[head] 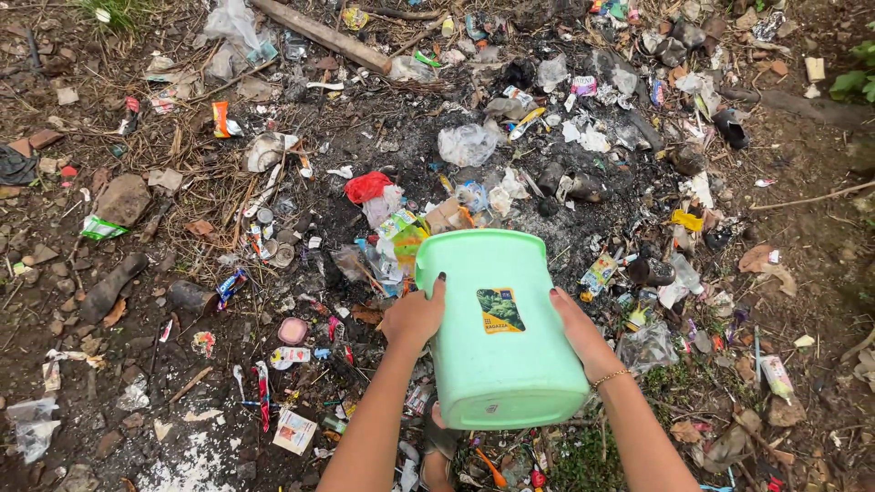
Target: Emptying a trash bin and burning the contents in an outdoor trash pile.
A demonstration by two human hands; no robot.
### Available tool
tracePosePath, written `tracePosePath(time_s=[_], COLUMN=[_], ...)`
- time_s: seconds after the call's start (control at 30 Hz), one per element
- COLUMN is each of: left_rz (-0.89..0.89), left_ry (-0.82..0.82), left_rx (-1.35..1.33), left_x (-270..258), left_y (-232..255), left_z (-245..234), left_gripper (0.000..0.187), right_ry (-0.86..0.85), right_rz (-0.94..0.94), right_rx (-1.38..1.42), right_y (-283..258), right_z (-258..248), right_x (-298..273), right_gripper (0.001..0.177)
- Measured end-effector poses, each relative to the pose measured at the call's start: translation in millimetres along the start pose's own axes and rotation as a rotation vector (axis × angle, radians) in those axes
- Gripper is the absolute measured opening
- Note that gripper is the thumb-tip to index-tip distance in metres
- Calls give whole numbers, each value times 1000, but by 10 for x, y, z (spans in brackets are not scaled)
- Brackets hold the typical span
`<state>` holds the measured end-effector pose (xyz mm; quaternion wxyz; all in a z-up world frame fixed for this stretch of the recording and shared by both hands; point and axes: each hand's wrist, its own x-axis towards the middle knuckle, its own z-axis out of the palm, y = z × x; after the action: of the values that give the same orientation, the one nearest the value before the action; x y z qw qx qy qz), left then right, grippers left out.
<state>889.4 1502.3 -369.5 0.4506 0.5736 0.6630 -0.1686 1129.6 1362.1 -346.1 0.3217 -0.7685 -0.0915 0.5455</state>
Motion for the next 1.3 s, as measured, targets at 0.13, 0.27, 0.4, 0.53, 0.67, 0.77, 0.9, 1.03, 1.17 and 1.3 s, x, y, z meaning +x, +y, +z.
tracePosePath(time_s=[0.13, 0.27, 0.4, 0.53, 0.67, 0.77, 0.9, 1.03, 1.17, 1.3], left_rz=[-11, -30, -21, 32, 51, 125, 272, 319, 525, 539], left_ry=[-8, -18, -37, -25, -115, -110, -47, -104, -89, -14], left_rx=[-31, -52, -77, -101, -277, -506, -861, -986, -1046, -968], left_x=[-3, -125, -284, -834, -1372, -1423, -1797, -1927, -2039, -2318], left_y=[-43, -69, -119, -234, -524, -925, -1229, -1711, -2242, -2442], left_z=[130, 207, 294, 279, 356, 718, 655, 549, 600, 353], left_gripper=[80, 83, 83, 79, 73, 76, 83, 93, 101, 114], right_ry=[-20, -16, -3, 47, 146, 141, 90, 90, 76, 34], right_rz=[20, -59, -112, -78, -86, -159, -196, -121, -161, -215], right_rx=[-39, -278, -364, -349, -353, -236, 175, 390, 615, 776], right_y=[25, 73, 57, -107, 123, 408, 869, 1289, 1665, 1942], right_z=[-172, -341, -408, -275, -161, 26, 356, 561, 742, 894], right_x=[89, 126, -54, -748, -1215, -1509, -1770, -1964, -2085, -2053], right_gripper=[74, 78, 82, 80, 73, 67, 59, 56, 54, 44])
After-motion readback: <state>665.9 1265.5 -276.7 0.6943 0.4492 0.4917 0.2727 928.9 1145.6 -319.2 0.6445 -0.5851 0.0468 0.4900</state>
